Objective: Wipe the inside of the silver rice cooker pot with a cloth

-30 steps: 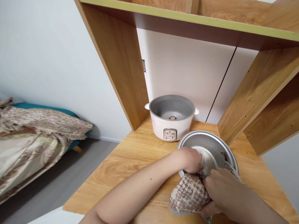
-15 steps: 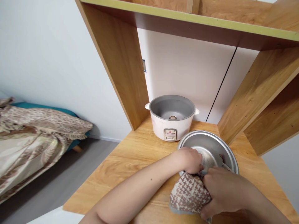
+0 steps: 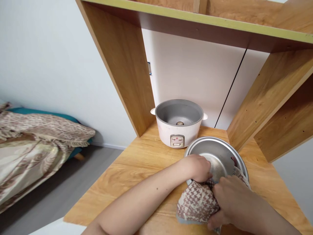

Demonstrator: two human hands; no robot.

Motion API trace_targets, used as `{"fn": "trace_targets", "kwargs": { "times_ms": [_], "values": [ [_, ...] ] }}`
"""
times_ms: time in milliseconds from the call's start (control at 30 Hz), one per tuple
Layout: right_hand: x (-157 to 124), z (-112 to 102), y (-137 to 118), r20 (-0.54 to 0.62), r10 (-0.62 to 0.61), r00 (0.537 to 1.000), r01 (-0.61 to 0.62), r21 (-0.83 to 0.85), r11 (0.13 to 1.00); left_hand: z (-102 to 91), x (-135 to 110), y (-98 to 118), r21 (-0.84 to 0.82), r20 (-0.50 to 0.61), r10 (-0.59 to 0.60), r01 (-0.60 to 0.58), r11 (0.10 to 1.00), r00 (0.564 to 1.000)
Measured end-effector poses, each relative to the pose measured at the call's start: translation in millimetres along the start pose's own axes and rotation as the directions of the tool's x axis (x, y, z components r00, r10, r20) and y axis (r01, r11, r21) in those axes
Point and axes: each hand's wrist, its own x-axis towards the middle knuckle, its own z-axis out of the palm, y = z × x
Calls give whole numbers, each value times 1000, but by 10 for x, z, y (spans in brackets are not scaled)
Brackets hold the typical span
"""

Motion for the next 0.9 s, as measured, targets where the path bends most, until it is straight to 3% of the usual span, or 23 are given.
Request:
{"fn": "trace_targets", "kwargs": {
  "times_ms": [367,667,900],
  "values": [
    [152,54,251,109,-160,981,139,174,975,8,7,-1,12,6,-10,10,1000,1000],
    [105,65,171,25,-115,993,113,69,991,17,17,-7,-4,1,-3,3,1000,1000],
    [67,25,126,-14,-101,995,102,87,991,15,18,0,7,3,-8,8,1000,1000]
  ]
}}
